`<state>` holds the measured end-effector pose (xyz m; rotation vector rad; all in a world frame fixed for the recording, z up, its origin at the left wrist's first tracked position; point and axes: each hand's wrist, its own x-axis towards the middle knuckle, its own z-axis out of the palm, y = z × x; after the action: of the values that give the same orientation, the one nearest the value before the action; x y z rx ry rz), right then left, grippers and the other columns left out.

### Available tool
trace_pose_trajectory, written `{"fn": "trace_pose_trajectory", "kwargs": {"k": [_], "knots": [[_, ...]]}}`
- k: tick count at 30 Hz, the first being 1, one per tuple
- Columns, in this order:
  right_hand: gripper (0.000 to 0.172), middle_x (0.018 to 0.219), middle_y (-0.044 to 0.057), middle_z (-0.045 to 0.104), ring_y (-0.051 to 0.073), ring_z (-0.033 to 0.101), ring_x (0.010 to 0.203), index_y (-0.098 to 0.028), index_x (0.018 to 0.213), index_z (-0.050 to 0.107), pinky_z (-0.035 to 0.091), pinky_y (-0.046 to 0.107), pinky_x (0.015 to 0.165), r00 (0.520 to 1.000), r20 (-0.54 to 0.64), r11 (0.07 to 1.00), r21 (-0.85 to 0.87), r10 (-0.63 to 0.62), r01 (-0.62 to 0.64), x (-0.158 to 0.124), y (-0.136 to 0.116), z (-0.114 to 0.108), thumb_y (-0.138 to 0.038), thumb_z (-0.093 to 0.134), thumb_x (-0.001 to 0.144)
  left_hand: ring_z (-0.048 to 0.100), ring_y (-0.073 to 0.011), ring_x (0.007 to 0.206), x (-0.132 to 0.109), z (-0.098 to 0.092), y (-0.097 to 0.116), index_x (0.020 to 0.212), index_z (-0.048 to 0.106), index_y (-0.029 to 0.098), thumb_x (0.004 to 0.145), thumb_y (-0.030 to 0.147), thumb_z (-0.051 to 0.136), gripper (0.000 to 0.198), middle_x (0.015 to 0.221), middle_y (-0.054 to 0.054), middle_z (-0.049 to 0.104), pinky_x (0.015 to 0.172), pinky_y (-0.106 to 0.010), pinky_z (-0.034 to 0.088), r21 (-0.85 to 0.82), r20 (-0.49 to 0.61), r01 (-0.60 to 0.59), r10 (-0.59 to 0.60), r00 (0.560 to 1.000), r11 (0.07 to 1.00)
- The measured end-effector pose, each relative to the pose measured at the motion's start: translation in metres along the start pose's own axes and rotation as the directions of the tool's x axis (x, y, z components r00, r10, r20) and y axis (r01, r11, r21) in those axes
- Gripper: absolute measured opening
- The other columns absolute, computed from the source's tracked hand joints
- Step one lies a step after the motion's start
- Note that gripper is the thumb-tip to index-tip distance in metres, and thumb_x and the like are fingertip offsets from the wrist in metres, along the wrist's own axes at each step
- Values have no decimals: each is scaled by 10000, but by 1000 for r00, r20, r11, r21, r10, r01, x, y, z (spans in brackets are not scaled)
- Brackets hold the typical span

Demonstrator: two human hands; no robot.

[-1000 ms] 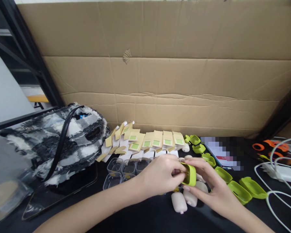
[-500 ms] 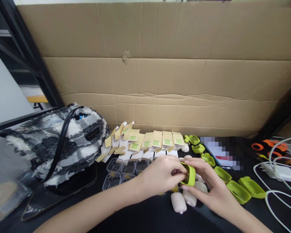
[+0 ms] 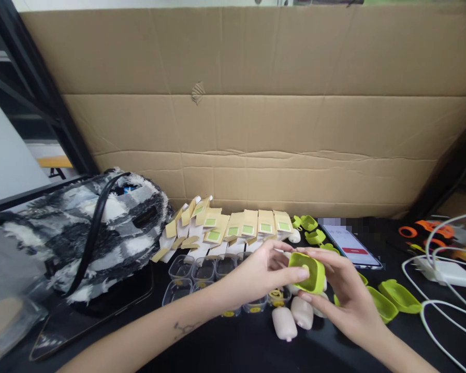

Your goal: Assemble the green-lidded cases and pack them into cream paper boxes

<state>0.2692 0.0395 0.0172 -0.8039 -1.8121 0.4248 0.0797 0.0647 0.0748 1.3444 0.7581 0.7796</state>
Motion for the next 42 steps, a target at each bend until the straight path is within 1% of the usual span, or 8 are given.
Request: {"fn": "trace_pose_trajectory", "kwargs": {"k": [3, 7, 16, 25, 31, 35, 38, 42], "knots": [[492, 1258, 81, 569, 282, 508, 1249, -320, 1269, 462, 449, 460, 1036, 999, 20, 998, -52, -37, 38, 0, 0, -1, -237, 678, 835, 631, -155, 869, -1, 0, 3, 1068, 601, 146, 710, 270, 776, 418, 949, -60, 656, 817, -321, 468, -214, 168, 120, -85, 982, 969], [471, 1242, 58, 576, 227, 551, 1195, -325, 1268, 460, 461, 356, 1027, 1000, 8, 999, -45, -27, 28, 1, 0, -2, -266, 666, 849, 635, -120, 764, -2, -1, 6, 1001, 676, 143, 695, 272, 801, 355, 856, -46, 689, 771, -282, 487, -302, 226, 132, -63, 972, 944], [474, 1189, 26, 597, 187, 590, 1141, -342, 1273, 436, 489, 261, 976, 997, 73, 996, -88, 5, 2, 1, -5, 1, -306, 657, 855, 588, -93, 662, 1, -1, 3, 953, 684, 141, 676, 402, 798, 397, 783, -13, 657, 703, -253, 461, -172, 248, 121, -76, 966, 978], [460, 1127, 39, 622, 225, 610, 1103, -311, 1235, 460, 498, 316, 975, 990, 114, 983, -155, -84, 101, -1, -9, 1, -326, 682, 832, 553, -94, 647, 2, -2, -7, 797, 519, 177, 612, 478, 789, 444, 710, 42, 552, 665, -253, 458, -77, 223, 45, -27, 974, 996], [437, 1188, 45, 581, 224, 575, 1141, -316, 1250, 447, 499, 340, 969, 998, 56, 981, -194, -15, 26, 10, -4, -10, -326, 636, 856, 610, -151, 759, 7, -5, -8, 1014, 520, 167, 809, 444, 594, 353, 840, -33, 608, 722, -311, 497, 162, 161, -63, 37, 986, 985], [433, 1210, 79, 558, 272, 578, 1112, -289, 1251, 449, 486, 467, 960, 990, -66, 937, -321, 123, -138, 32, 20, -31, -399, 600, 861, 585, -165, 808, 9, -16, -1, 958, 557, 176, 881, 281, 507, 140, 851, -30, 604, 785, -345, 485, 471, 65, -157, 143, 988, 868], [439, 1140, 105, 596, 286, 620, 1017, -245, 1212, 467, 507, 495, 907, 983, -75, 911, -369, 167, -183, 44, 47, -46, -420, 609, 836, 542, -213, 897, 9, -23, 0, 790, 634, 184, 823, 165, 571, 75, 813, -21, 580, 880, -422, 441, 695, 103, -212, 196, 975, 688], [366, 1073, 109, 614, 297, 636, 944, -228, 1136, 536, 507, 509, 877, 979, -39, 873, -448, 199, -195, 43, 75, -55, -400, 590, 818, 488, -273, 1005, 8, -22, -9, 781, 712, 175, 792, 121, 617, 110, 849, -51, 572, 924, -458, 408, 855, 174, -248, 198, 965, 455]]}}
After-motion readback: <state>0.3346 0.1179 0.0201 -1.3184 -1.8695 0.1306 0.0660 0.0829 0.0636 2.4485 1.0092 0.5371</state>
